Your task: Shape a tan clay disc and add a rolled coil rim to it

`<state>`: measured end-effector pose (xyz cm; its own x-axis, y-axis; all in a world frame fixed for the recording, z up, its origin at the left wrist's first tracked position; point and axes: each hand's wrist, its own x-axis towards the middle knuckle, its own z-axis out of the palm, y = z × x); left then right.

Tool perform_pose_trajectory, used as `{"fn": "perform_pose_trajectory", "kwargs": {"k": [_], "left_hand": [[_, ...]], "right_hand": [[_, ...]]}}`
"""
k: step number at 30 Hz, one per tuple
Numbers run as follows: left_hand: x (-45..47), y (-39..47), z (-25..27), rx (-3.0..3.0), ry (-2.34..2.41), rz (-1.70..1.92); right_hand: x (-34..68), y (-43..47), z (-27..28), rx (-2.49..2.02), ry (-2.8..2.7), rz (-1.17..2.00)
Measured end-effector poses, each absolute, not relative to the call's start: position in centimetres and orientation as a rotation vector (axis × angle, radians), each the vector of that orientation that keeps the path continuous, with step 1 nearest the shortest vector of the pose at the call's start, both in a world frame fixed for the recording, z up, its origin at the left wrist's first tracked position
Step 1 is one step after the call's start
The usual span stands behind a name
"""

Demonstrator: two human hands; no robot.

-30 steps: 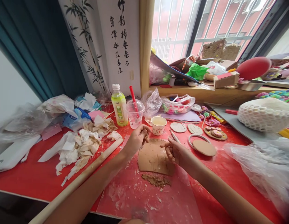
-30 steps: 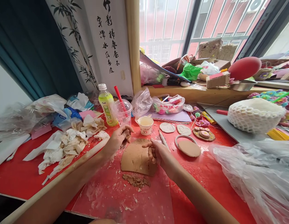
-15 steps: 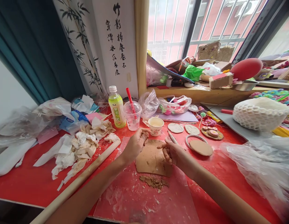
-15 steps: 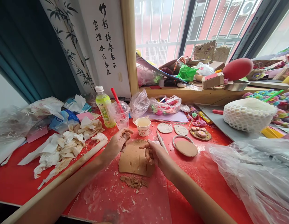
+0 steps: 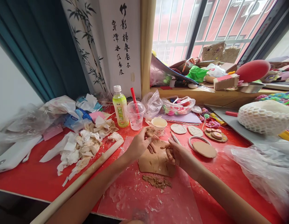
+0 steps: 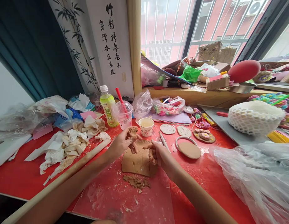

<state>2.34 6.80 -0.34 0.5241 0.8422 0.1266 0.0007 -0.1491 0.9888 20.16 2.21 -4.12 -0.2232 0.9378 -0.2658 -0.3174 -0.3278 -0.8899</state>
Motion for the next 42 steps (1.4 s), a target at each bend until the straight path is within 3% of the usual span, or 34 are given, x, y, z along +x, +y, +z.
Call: {"fn": "perform_pose_trajectory", "kwargs": {"k": [42], "left_hand": [[2.1, 7.1, 0.6, 1.552, 0.712, 0.879]], "right_hand": [[20.4, 2.3, -4.5, -1.057, -0.924, 1.728]]}}
